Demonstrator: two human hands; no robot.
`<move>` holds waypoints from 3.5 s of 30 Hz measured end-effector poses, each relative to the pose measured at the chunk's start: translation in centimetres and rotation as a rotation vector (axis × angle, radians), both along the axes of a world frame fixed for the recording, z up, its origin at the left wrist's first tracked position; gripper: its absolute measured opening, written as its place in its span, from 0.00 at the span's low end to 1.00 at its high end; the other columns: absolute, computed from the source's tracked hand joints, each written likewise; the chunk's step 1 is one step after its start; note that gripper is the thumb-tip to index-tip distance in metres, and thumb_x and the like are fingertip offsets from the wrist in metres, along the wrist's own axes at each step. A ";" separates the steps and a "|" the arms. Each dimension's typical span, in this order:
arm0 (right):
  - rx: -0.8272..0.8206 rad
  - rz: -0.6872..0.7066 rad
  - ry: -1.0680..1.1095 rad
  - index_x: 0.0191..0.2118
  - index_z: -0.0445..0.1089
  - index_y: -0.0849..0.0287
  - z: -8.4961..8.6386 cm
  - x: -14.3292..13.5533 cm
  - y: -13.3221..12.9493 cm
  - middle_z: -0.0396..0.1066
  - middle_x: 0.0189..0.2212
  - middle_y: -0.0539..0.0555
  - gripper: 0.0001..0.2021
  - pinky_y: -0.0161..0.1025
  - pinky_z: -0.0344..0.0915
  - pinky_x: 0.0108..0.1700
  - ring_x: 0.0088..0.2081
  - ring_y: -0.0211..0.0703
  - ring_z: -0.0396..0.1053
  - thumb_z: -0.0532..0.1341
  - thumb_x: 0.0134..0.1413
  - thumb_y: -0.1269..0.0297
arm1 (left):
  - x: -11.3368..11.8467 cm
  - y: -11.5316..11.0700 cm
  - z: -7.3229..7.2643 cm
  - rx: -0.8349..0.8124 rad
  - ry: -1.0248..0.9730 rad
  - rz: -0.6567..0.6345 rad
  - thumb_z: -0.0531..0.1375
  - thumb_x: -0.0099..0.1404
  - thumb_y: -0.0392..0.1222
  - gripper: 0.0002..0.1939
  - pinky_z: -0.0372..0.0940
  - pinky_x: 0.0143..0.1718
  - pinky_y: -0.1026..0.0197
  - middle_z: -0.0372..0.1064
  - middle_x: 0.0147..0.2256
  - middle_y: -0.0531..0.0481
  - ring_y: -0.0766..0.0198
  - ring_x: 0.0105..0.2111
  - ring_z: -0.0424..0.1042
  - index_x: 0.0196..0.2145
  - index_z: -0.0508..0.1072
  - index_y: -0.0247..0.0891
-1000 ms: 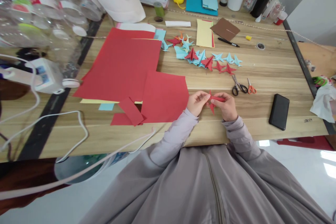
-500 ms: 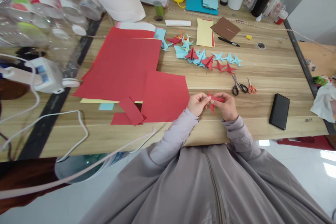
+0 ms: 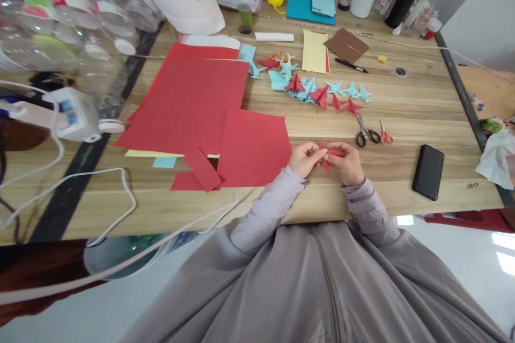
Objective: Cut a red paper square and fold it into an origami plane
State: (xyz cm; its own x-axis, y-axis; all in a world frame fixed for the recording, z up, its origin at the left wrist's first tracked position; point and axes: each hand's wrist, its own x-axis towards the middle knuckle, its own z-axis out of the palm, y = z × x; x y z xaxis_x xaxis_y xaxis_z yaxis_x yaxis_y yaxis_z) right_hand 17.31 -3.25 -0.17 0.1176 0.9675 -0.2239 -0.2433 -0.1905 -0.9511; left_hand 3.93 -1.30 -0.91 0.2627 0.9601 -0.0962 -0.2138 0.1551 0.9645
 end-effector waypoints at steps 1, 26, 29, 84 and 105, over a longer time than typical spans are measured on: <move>0.006 0.003 -0.005 0.30 0.73 0.60 0.0 0.0 0.0 0.75 0.23 0.47 0.17 0.35 0.68 0.30 0.23 0.35 0.71 0.74 0.28 0.65 | 0.0 0.0 0.1 0.001 -0.009 -0.008 0.67 0.49 0.57 0.22 0.57 0.19 0.66 0.63 0.15 0.54 0.72 0.15 0.61 0.18 0.68 0.35; -0.007 0.132 0.018 0.30 0.74 0.60 0.0 0.1 -0.1 0.76 0.24 0.48 0.15 0.35 0.68 0.32 0.25 0.36 0.72 0.73 0.30 0.66 | 0.1 0.0 0.1 0.051 0.057 0.156 0.65 0.52 0.56 0.21 0.55 0.18 0.68 0.61 0.12 0.56 0.72 0.14 0.60 0.19 0.68 0.35; 0.002 0.159 -0.004 0.30 0.74 0.59 0.1 0.1 -0.2 0.75 0.23 0.48 0.15 0.37 0.69 0.31 0.24 0.36 0.71 0.73 0.30 0.65 | 0.0 -0.1 0.3 0.068 0.094 0.167 0.61 0.57 0.57 0.24 0.55 0.18 0.67 0.61 0.13 0.55 0.72 0.14 0.60 0.15 0.67 0.35; 0.006 0.008 -0.016 0.32 0.72 0.59 -0.1 0.3 -0.1 0.72 0.22 0.47 0.19 0.35 0.68 0.29 0.22 0.35 0.68 0.73 0.27 0.63 | 0.0 -0.1 0.7 -0.023 0.038 -0.048 0.66 0.49 0.59 0.23 0.52 0.13 0.69 0.62 0.14 0.58 0.74 0.11 0.58 0.23 0.63 0.37; -0.016 0.040 -0.045 0.34 0.74 0.60 0.0 0.5 0.0 0.76 0.23 0.49 0.20 0.36 0.69 0.31 0.24 0.37 0.71 0.74 0.28 0.64 | -0.5 0.5 0.1 -0.150 -0.071 -0.113 0.70 0.43 0.55 0.22 0.58 0.16 0.67 0.66 0.15 0.54 0.71 0.13 0.63 0.20 0.68 0.34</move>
